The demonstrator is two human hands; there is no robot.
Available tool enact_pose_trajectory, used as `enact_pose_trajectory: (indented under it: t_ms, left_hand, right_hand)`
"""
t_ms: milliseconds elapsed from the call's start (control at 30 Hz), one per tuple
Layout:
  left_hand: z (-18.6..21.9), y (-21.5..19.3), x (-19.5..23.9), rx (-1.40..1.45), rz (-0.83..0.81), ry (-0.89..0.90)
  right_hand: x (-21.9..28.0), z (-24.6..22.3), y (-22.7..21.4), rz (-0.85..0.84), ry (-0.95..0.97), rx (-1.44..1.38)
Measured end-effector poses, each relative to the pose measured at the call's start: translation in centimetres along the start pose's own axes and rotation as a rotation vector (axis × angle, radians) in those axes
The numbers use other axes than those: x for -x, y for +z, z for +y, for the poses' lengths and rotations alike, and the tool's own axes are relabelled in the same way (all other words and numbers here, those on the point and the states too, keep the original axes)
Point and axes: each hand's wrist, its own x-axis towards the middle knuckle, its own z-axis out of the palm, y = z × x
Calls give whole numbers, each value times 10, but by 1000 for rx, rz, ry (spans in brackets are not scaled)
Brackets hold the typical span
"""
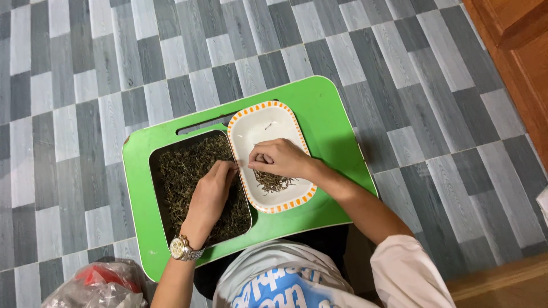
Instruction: Sorting through dried tea leaves to remove stems and debris by hand
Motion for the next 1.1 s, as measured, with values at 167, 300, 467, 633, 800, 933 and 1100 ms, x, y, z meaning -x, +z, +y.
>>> enact_pose_trajectory:
  t_ms: [167,300,467,633,800,933,1100]
  left_hand:
    - [15,5,-5,14,48,95]
    - [14,20,-5,-46,80,192]
    - [8,21,-2,-28,141,229]
    - [11,17,-9,-66,184,245]
    - [-22,18,-15,31,156,142]
    - [-44,-18,-5,-129,269,160]
    - [-64,8,9,-136,-2,22]
  right_hand:
    - [0,13,5,-28,-29,-49]
    - [9,46,27,27,-91,-66]
    - [9,35,25,17,-62,-99]
    - [6,39,17,-9,-89,-111]
    - [0,17,9,76,-160,-85]
    - [-4,14,5,88,-214,6]
    - [-2,-6,-2,39,-82,-96]
